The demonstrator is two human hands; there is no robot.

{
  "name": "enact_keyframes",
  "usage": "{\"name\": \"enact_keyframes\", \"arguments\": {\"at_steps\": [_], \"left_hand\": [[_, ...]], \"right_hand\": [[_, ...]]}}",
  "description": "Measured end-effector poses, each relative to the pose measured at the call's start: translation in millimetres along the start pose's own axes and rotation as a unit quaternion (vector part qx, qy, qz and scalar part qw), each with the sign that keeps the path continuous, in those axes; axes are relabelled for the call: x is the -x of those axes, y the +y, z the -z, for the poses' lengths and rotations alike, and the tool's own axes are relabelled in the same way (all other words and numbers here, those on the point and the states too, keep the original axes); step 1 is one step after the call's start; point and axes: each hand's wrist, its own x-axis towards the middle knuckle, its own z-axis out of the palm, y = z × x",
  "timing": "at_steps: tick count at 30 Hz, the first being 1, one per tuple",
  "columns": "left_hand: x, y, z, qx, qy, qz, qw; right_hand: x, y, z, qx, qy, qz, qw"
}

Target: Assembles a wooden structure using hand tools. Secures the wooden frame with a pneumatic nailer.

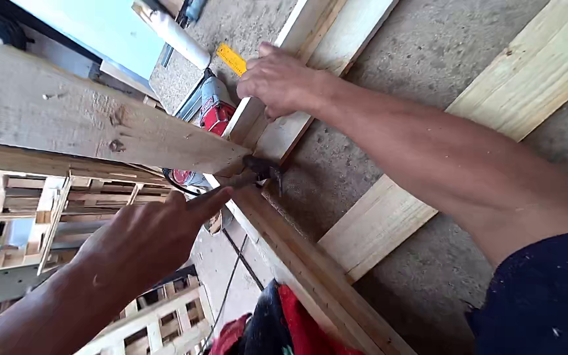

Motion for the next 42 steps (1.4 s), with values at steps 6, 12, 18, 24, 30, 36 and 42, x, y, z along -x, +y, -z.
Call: {"name": "enact_keyframes", "arguments": {"at_steps": [6,12,18,24,30,36,42], "left_hand": [[22.4,20.8,2.4,0.136,0.211,-0.194,0.948],[14.2,-11.2,-20.8,0.024,0.039,-0.001,0.999],[53.4,26.2,-8.2,0.133,0.156,-0.129,0.970],[43.6,-12.7,-30.8,0.088,0.152,-0.159,0.972],[16.7,-21.0,-8.0,0.024,0.071,-0.074,0.995],[9.2,-29.9,-12.6,0.075,0.115,-0.192,0.972],[7.5,-38.0,0.9,-0.021,-0.047,-0.067,0.996]], "right_hand": [[-2.6,-5.4,-1.4,-0.003,-0.019,0.002,1.000],[-3.1,1.6,2.4,-0.003,-0.003,-0.003,1.000],[-7.6,-6.3,-1.6,0.002,-0.026,-0.005,1.000],[-8.7,-9.8,-0.1,0.007,-0.039,-0.020,0.999],[-9.6,-8.2,-0.4,0.016,-0.039,-0.013,0.999],[-9.4,-9.7,0.3,0.017,-0.047,-0.017,0.999],[-11.2,-9.5,-0.4,0.010,-0.040,-0.016,0.999]]}}
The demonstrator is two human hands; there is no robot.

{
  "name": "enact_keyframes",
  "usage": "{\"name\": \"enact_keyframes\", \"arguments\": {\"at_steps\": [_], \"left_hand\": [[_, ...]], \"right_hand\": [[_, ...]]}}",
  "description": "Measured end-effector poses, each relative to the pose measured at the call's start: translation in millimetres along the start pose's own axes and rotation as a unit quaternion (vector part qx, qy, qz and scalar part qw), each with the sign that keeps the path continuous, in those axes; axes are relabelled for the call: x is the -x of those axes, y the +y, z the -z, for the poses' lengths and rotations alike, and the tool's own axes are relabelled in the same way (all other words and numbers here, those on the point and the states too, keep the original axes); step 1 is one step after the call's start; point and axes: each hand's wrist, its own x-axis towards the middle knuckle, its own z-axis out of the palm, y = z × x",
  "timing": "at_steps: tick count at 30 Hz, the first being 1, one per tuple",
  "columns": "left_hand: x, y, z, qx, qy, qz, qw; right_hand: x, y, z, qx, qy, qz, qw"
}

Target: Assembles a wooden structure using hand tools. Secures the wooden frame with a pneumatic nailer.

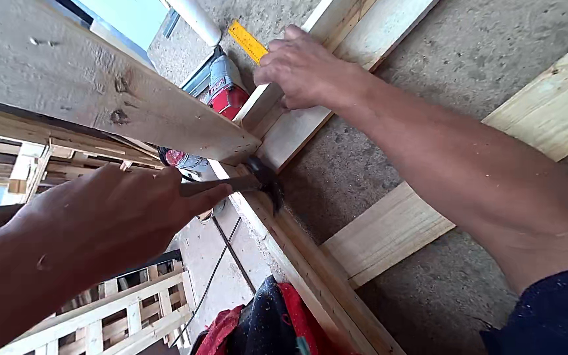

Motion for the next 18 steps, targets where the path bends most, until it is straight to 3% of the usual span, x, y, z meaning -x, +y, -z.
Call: {"name": "enact_keyframes", "arguments": {"at_steps": [3,6,10,13,15,18], "left_hand": [[24.8,10.6,-20.0,0.068,0.152,-0.061,0.984],[38.2,25.1,-28.5,0.110,0.206,-0.077,0.969],[40.4,1.6,-43.7,0.104,0.194,-0.093,0.971],[33.7,-37.0,-44.5,0.061,0.101,-0.039,0.992],[30.9,-40.9,-32.5,0.031,0.070,-0.019,0.997],[36.4,-17.1,-17.9,0.057,0.134,-0.056,0.988]], "right_hand": [[0.3,-0.4,2.2,0.007,-0.009,-0.003,1.000],[0.4,-2.2,1.2,0.007,-0.007,-0.009,1.000],[-1.2,-3.3,0.6,0.015,-0.013,-0.017,1.000],[-1.5,-2.6,-1.2,0.020,-0.013,-0.012,1.000],[-1.8,-1.7,-1.4,0.015,-0.004,-0.009,1.000],[-1.6,-1.4,-1.0,0.012,-0.006,-0.007,1.000]]}}
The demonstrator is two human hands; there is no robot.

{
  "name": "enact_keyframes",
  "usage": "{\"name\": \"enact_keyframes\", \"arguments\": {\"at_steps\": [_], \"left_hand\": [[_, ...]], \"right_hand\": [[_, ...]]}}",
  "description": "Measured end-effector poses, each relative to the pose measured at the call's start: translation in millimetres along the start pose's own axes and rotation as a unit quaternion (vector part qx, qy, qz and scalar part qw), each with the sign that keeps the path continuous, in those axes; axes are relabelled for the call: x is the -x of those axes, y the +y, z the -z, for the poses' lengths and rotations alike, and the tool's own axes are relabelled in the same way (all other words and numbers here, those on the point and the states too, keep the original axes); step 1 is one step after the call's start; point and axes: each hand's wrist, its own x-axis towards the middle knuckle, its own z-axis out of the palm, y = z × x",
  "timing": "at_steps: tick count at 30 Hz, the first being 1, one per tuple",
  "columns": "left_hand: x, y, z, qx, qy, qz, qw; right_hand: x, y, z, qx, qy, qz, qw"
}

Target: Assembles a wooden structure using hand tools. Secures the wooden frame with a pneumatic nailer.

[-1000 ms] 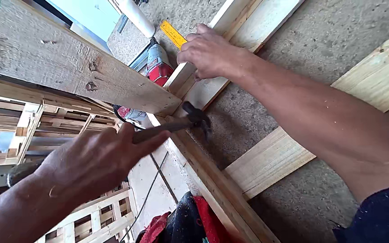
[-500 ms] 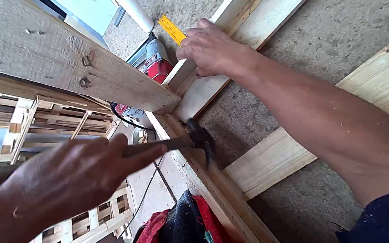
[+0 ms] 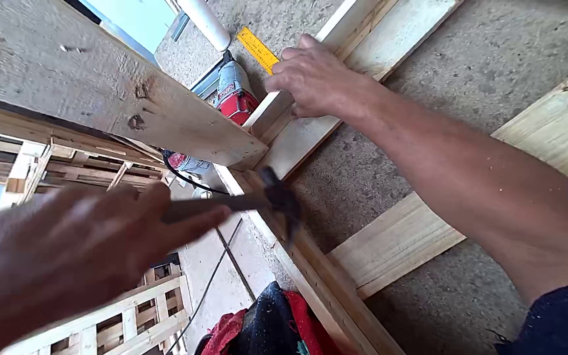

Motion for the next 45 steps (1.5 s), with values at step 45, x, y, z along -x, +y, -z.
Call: {"name": "enact_keyframes", "arguments": {"at_steps": [45], "left_hand": [[-24.2,36.8,-9.4,-0.019,-0.010,0.085,0.996]], "right_hand": [[-9.2,6.9,-5.9,-0.017,0.023,0.016,0.999]]}}
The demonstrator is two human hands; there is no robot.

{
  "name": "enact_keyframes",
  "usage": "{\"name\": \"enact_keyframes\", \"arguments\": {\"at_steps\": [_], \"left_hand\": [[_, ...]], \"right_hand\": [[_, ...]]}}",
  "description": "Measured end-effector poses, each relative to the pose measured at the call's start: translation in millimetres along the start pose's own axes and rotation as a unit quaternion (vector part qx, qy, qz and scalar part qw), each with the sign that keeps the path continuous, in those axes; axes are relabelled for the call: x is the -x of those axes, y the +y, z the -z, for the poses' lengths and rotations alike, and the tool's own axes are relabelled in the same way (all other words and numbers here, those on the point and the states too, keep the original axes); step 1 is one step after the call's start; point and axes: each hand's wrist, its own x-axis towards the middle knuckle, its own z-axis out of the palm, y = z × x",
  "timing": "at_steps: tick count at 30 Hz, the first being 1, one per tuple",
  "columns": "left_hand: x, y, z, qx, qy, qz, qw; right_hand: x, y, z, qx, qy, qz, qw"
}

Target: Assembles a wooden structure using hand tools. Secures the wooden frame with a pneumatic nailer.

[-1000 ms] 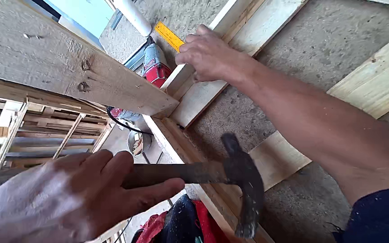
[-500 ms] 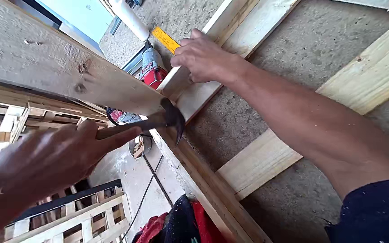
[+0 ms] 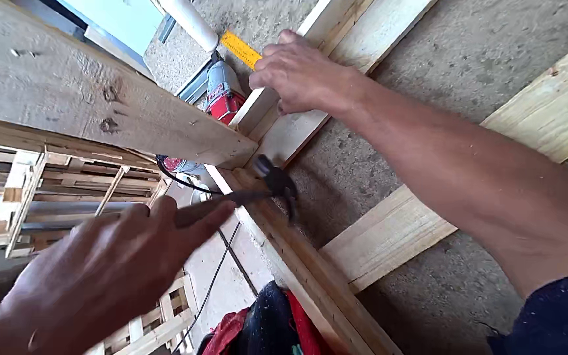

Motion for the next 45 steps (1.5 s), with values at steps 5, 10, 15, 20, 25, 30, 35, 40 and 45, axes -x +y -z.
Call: {"name": "enact_keyframes", "arguments": {"at_steps": [5,10,15,20,25,30,35,40,45], "left_hand": [[6.0,-7.9,-8.3,0.044,0.076,-0.081,0.993],[18.5,-26.5,-6.2,-0.016,-0.024,0.071,0.997],[87.4,-4.2,-40.3,0.174,0.091,0.100,0.975],[133.3,29.9,-141.0,0.419,0.033,0.197,0.886],[158.8,64.3,-216.0,0.581,0.011,0.286,0.762],[158.6,62.1,-234.9,0.676,-0.041,0.269,0.684],[154.9,48.8,-271.3,0.688,0.000,0.150,0.710],[157.2,4.5,-343.0,0.634,0.092,0.068,0.765],[148.0,-70.9,-410.2,0.753,0.131,-0.011,0.645]], "right_hand": [[-1.3,-2.3,1.8,0.008,-0.012,-0.001,1.000],[-2.0,2.0,4.6,0.008,0.000,-0.001,1.000],[0.9,-3.5,4.2,0.008,0.002,-0.002,1.000],[2.3,-4.7,0.2,0.009,0.024,-0.021,0.999],[-0.6,-11.2,0.7,0.001,0.006,-0.050,0.999],[-1.5,-18.7,4.6,0.008,-0.010,-0.072,0.997],[-2.3,-35.4,9.1,0.012,0.011,-0.091,0.996],[-2.7,-48.5,5.2,0.074,0.005,-0.137,0.988],[-5.3,-88.9,5.5,0.096,-0.025,-0.297,0.950]]}}
